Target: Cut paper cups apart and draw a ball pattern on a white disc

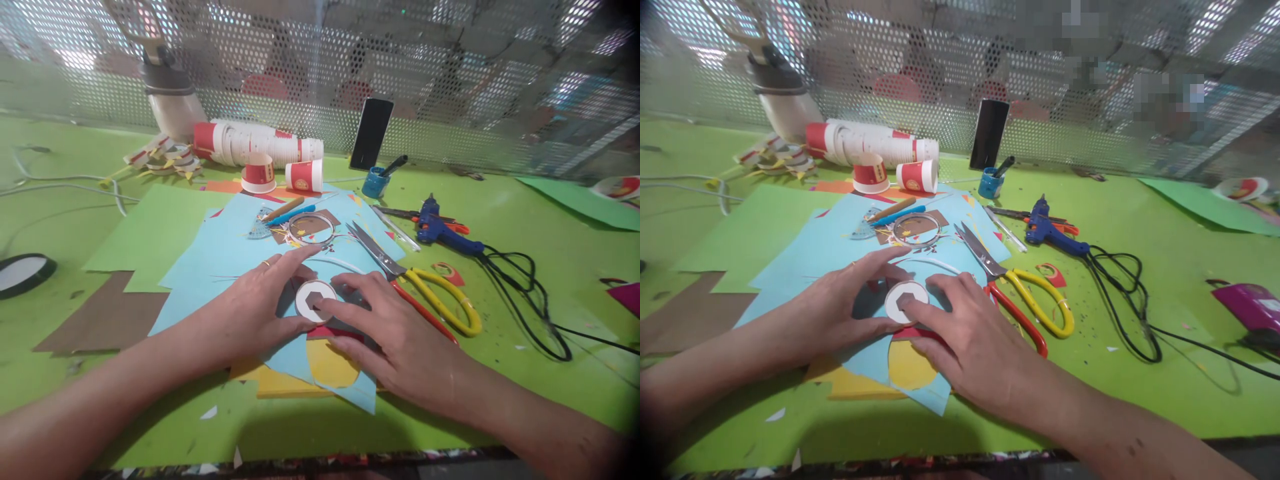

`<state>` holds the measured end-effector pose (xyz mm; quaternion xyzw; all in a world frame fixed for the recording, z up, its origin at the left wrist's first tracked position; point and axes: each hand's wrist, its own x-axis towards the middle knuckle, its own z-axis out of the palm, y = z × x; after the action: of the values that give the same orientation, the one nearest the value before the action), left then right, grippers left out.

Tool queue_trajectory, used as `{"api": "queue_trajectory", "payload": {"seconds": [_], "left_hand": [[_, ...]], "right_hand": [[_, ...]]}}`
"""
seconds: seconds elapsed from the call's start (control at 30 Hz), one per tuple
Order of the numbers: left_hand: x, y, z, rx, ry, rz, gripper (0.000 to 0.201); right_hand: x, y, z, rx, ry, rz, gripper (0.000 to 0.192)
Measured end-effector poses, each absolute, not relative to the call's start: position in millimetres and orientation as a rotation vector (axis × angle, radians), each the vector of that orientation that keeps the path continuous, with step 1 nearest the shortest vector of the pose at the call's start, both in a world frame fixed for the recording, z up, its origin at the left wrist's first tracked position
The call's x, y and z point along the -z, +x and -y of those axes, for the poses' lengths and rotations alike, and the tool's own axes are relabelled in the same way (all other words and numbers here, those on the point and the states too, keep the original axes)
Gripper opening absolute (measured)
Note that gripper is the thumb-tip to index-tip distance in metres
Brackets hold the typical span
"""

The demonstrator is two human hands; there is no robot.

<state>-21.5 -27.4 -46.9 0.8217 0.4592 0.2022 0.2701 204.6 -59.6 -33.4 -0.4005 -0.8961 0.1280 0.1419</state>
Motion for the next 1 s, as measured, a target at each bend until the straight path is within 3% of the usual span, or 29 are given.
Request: {"api": "queue_trajectory", "payload": {"seconds": [0.43,0.73,1.0], "left_hand": [[44.1,-18.4,27.0,-0.543,2.156,-1.233,0.081],[42.0,-17.9,26.5,-0.554,2.216,-1.195,0.076],[45.5,-18.5,26.8,-0.567,2.225,-1.202,0.079]], "right_hand": [[35.2,213.5,45.7,-0.296,-1.131,2.273,0.025],[29.2,200.4,47.5,-0.415,-1.09,2.516,0.037],[30.3,192.6,48.5,-0.359,-1.07,2.605,0.033]]}}
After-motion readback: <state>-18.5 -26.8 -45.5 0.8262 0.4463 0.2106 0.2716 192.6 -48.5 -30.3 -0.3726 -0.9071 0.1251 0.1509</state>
